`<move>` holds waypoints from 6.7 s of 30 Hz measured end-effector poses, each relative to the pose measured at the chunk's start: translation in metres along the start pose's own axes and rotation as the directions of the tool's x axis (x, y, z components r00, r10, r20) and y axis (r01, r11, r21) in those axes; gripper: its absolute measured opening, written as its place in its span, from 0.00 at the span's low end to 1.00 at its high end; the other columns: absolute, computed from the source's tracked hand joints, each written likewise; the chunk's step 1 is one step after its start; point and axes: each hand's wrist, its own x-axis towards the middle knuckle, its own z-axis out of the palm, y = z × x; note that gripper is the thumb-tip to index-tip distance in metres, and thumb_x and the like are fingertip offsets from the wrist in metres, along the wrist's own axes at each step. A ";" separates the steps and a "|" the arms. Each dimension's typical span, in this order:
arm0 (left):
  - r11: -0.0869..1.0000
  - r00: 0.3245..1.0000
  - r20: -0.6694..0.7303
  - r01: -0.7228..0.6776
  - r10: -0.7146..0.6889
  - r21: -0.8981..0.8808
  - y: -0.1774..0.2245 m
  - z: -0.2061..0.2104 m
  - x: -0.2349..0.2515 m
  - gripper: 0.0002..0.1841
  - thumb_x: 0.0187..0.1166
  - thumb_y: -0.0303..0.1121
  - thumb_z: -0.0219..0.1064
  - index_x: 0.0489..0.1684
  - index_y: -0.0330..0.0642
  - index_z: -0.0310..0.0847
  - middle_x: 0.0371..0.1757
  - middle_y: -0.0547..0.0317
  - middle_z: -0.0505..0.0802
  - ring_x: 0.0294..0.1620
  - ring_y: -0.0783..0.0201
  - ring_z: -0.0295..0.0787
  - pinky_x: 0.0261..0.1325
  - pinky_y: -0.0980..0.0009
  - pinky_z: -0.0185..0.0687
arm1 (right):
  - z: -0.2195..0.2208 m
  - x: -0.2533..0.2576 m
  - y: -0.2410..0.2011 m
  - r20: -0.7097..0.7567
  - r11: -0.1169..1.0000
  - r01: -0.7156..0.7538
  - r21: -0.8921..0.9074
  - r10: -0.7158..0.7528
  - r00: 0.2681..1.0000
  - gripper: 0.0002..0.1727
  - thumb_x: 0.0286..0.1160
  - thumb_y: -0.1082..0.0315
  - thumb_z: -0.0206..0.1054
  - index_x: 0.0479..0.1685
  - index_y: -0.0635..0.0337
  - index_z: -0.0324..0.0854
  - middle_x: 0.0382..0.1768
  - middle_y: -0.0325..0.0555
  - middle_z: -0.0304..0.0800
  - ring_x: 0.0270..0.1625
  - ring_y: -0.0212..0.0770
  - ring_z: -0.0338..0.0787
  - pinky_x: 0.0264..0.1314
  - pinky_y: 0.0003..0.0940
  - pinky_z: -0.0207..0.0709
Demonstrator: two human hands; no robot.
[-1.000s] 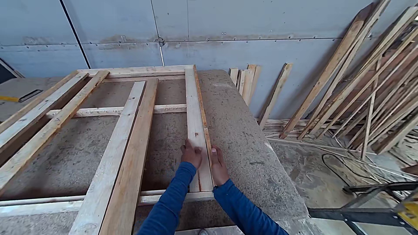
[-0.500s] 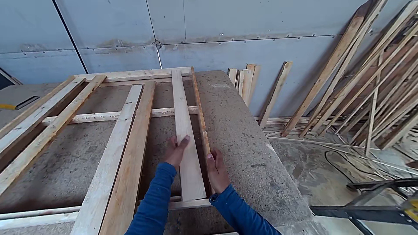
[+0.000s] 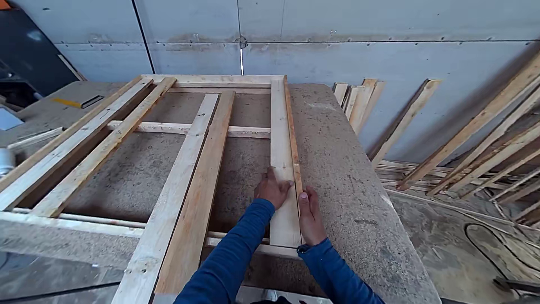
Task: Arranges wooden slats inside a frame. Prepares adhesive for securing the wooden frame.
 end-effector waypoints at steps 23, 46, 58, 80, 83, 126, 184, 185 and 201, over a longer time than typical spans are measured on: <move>0.914 0.987 -0.100 0.075 -0.125 -0.398 -0.238 -0.220 -0.095 0.22 0.72 0.21 0.67 0.68 0.35 0.80 0.51 0.44 0.95 0.49 0.50 0.94 0.54 0.49 0.91 | -0.010 -0.026 -0.011 -0.111 0.901 0.109 -0.420 -0.170 0.979 0.42 0.76 0.46 0.70 0.87 0.55 0.59 0.59 0.47 0.91 0.59 0.50 0.92 0.60 0.62 0.84; 0.950 0.971 -0.232 -0.020 -0.056 -0.310 -0.211 -0.178 -0.018 0.21 0.79 0.34 0.71 0.71 0.41 0.81 0.35 0.60 0.97 0.32 0.65 0.94 0.44 0.61 0.93 | -0.012 -0.023 -0.016 -0.129 0.798 0.108 -0.594 -0.227 0.965 0.46 0.68 0.47 0.78 0.88 0.49 0.62 0.53 0.43 0.93 0.54 0.49 0.93 0.56 0.61 0.86; 0.849 0.977 -0.215 0.104 0.012 0.518 -0.084 -0.176 -0.008 0.29 0.78 0.36 0.68 0.80 0.41 0.73 0.59 0.36 0.91 0.61 0.33 0.88 0.50 0.37 0.85 | -0.002 0.013 0.006 -0.089 0.825 0.123 -0.552 -0.205 0.975 0.47 0.68 0.43 0.73 0.83 0.65 0.64 0.53 0.40 0.93 0.55 0.35 0.92 0.63 0.40 0.87; 0.955 0.967 -0.146 0.169 -0.208 -0.243 -0.171 -0.128 0.054 0.60 0.51 0.56 0.88 0.88 0.37 0.62 0.73 0.43 0.86 0.73 0.51 0.84 0.78 0.52 0.77 | -0.001 0.016 0.009 -0.056 0.741 0.166 -0.651 -0.265 0.963 0.48 0.65 0.40 0.73 0.82 0.62 0.69 0.54 0.41 0.93 0.57 0.41 0.91 0.65 0.44 0.84; 0.960 0.965 -0.140 0.192 -0.223 -0.204 -0.166 -0.135 0.054 0.59 0.55 0.58 0.87 0.90 0.41 0.60 0.73 0.41 0.86 0.73 0.46 0.84 0.78 0.46 0.76 | 0.000 0.016 0.008 -0.062 0.763 0.143 -0.631 -0.232 0.971 0.48 0.64 0.40 0.74 0.83 0.62 0.68 0.55 0.41 0.93 0.57 0.38 0.91 0.66 0.42 0.84; 0.988 0.977 -0.213 -0.020 -0.014 -0.154 -0.180 -0.135 0.037 0.24 0.92 0.39 0.55 0.83 0.38 0.71 0.68 0.39 0.89 0.69 0.45 0.88 0.77 0.46 0.77 | 0.001 0.005 0.004 -0.060 0.808 0.109 -0.579 -0.175 0.983 0.46 0.66 0.45 0.75 0.84 0.61 0.65 0.54 0.42 0.92 0.53 0.35 0.92 0.58 0.39 0.88; 0.949 0.996 -0.037 0.068 -0.084 -0.307 -0.379 -0.285 0.024 0.50 0.75 0.53 0.74 0.94 0.42 0.47 0.68 0.39 0.88 0.65 0.45 0.89 0.69 0.44 0.83 | 0.193 -0.085 -0.054 -0.126 0.922 -0.172 -0.347 0.136 0.983 0.37 0.86 0.39 0.55 0.88 0.51 0.62 0.59 0.52 0.91 0.51 0.51 0.96 0.55 0.58 0.90; 0.948 0.996 -0.026 0.071 -0.083 -0.311 -0.385 -0.273 0.016 0.52 0.73 0.52 0.75 0.94 0.39 0.47 0.70 0.39 0.87 0.66 0.47 0.88 0.69 0.47 0.84 | 0.204 -0.077 -0.060 -0.103 0.926 -0.185 -0.329 0.160 0.982 0.37 0.86 0.40 0.56 0.89 0.52 0.60 0.60 0.54 0.91 0.54 0.52 0.94 0.59 0.59 0.87; 0.930 0.994 -0.105 -0.040 0.001 -0.366 -0.409 -0.244 -0.019 0.48 0.74 0.49 0.73 0.94 0.42 0.49 0.74 0.43 0.84 0.67 0.55 0.88 0.68 0.54 0.86 | 0.253 -0.052 -0.070 0.026 0.772 -0.203 -0.602 0.273 0.962 0.57 0.76 0.38 0.69 0.97 0.49 0.37 0.70 0.62 0.84 0.62 0.60 0.91 0.67 0.60 0.82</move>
